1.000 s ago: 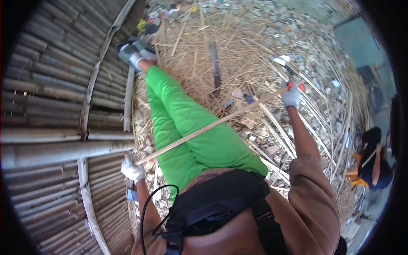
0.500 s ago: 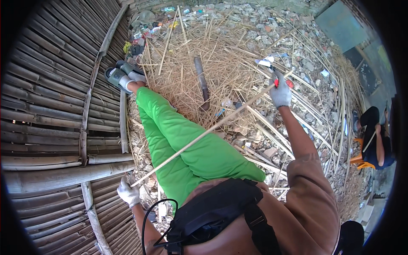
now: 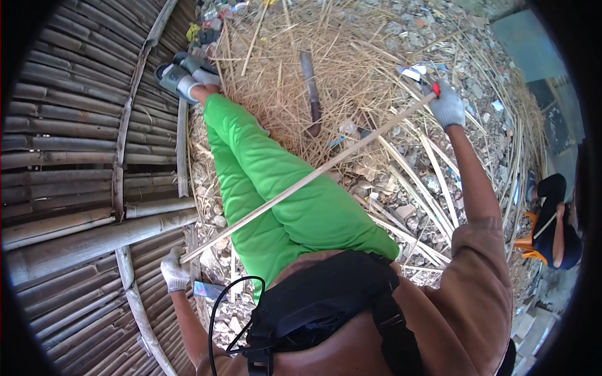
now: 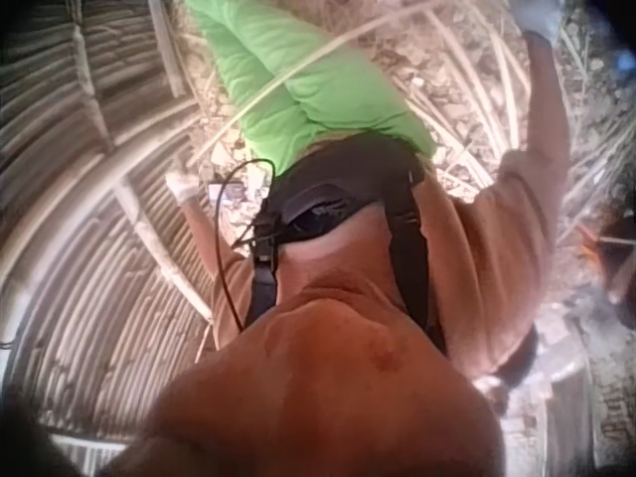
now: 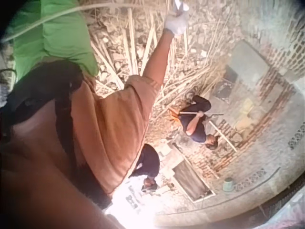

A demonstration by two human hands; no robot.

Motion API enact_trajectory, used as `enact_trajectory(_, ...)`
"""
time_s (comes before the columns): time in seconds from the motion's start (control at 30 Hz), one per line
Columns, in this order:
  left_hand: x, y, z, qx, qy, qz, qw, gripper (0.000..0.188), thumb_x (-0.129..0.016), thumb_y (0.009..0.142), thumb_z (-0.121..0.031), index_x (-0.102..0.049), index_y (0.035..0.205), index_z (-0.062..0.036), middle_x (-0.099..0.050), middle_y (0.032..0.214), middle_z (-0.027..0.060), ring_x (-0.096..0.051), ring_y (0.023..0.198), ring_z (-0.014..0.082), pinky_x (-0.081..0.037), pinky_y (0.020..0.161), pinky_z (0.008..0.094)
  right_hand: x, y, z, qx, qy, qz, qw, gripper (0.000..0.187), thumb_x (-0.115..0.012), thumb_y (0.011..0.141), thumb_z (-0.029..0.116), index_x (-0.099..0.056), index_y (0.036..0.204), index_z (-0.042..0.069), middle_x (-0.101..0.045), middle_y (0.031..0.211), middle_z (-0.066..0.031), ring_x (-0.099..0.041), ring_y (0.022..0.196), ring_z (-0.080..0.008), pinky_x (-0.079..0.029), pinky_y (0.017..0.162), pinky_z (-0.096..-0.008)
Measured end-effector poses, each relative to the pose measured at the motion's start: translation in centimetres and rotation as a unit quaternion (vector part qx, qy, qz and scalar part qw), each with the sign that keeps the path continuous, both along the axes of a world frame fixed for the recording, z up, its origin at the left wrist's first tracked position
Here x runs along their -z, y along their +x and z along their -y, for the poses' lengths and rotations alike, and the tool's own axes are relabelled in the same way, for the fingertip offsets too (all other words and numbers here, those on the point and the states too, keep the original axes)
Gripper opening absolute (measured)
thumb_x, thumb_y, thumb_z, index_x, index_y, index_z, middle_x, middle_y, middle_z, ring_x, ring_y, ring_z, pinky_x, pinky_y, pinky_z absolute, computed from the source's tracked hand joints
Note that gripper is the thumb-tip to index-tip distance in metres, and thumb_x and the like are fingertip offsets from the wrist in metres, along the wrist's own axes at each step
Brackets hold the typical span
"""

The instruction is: The person shaves a long bamboo strip using a small blade, repeatedly running the tool along the length of the material to smooth it.

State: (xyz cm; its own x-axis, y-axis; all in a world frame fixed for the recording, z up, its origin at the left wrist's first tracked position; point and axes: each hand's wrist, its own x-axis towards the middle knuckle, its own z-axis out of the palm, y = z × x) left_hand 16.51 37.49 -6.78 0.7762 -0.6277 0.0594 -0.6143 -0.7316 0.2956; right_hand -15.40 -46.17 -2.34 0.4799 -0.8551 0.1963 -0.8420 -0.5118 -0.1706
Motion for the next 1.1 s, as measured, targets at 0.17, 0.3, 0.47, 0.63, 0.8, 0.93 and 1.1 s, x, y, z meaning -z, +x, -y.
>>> enact_trajectory(0.17, 8.9, -3.0, -3.0, -0.09, 0.06, -0.006, 0.994, 0.015, -0.073, 0.08, -0.02, -0.07, 0.094, -0.0154, -0.068, 0.074, 0.0209, -0.07, 0.071, 0.0453, -0.056, 0.065, 0.0507, 10.4, -1.8, 0.2, 0.029, 0.055, 0.034, 0.997, 0.039, -0.068, 0.102, 0.05, -0.063, 0.11, 0.012, -0.072, 0.089, -0.025, -0.071, 0.092, -0.0501, -0.053, 0.079, -0.0571)
enact_trajectory(0.3, 8.2, -1.6, -0.9, -0.09, 0.055, 0.028, 0.994, 0.014, -0.073, 0.081, -0.02, -0.071, 0.094, -0.0153, -0.069, 0.074, 0.0202, -0.071, 0.07, 0.0449, -0.056, 0.064, 0.0506, 9.5, -1.0, -0.2, 0.055, 0.057, 0.069, 0.994, 0.042, -0.065, 0.103, 0.051, -0.064, 0.117, 0.012, -0.075, 0.097, -0.028, -0.071, 0.097, -0.0533, -0.055, 0.082, -0.059)
enact_trajectory(0.47, 11.6, -2.0, -1.5, -0.126, 0.053, -0.017, 0.99, 0.016, -0.07, 0.08, -0.018, -0.072, 0.095, -0.0124, -0.073, 0.084, 0.019, -0.073, 0.075, 0.0414, -0.057, 0.066, 0.0484, 12.5, -2.6, -0.2, 0.08, 0.071, 0.057, 0.993, 0.042, -0.066, 0.101, 0.052, -0.066, 0.12, 0.014, -0.076, 0.101, -0.026, -0.072, 0.099, -0.0521, -0.057, 0.085, -0.0576)
enact_trajectory(0.63, 10.1, 0.0, 1.6, -0.111, -0.005, 0.12, 0.987, 0.017, -0.074, 0.079, -0.013, -0.073, 0.095, -0.0095, -0.067, 0.071, 0.0201, -0.065, 0.062, 0.0377, -0.053, 0.059, 0.0437, 12.3, -2.0, 0.2, 0.091, 0.041, 0.167, 0.981, 0.045, -0.066, 0.101, 0.053, -0.067, 0.128, 0.017, -0.077, 0.106, -0.0267, -0.073, 0.102, -0.0511, -0.057, 0.087, -0.0587)
enact_trajectory(0.8, 7.1, -1.1, 1.4, -0.069, -0.036, 0.15, 0.986, 0.03, -0.075, 0.065, -0.012, -0.067, 0.094, -0.0093, -0.061, 0.066, 0.017, -0.061, 0.061, 0.0439, -0.048, 0.058, 0.0541, 12.0, -4.0, -1.8, 0.116, 0.081, 0.086, 0.986, 0.037, -0.065, 0.103, 0.048, -0.067, 0.122, 0.016, -0.076, 0.101, -0.0272, -0.073, 0.099, -0.0505, -0.057, 0.085, -0.0588)
enact_trajectory(0.93, 6.5, -1.0, 2.6, -0.179, -0.037, 0.299, 0.937, 0.035, -0.074, 0.073, -0.019, -0.067, 0.104, -0.0053, -0.065, 0.077, 0.0183, -0.062, 0.076, 0.0458, -0.045, 0.069, 0.0565, 10.0, -3.9, -4.2, 0.134, 0.106, 0.146, 0.974, 0.028, -0.066, 0.102, 0.041, -0.064, 0.111, 0.014, -0.075, 0.096, -0.026, -0.073, 0.093, -0.0503, -0.056, 0.081, -0.06)
enact_trajectory(1.1, 7.8, -2.6, 2.1, -0.085, -0.053, 0.343, 0.934, 0.052, -0.077, 0.082, -0.025, -0.067, 0.127, -0.001, -0.066, 0.092, 0.0219, -0.062, 0.085, 0.0443, -0.048, 0.081, 0.059, 10.6, -5.2, -2.4, 0.098, 0.066, 0.13, 0.984, 0.029, -0.067, 0.099, 0.036, -0.063, 0.119, 0.014, -0.075, 0.096, -0.0249, -0.073, 0.093, -0.0495, -0.056, 0.081, -0.0587)
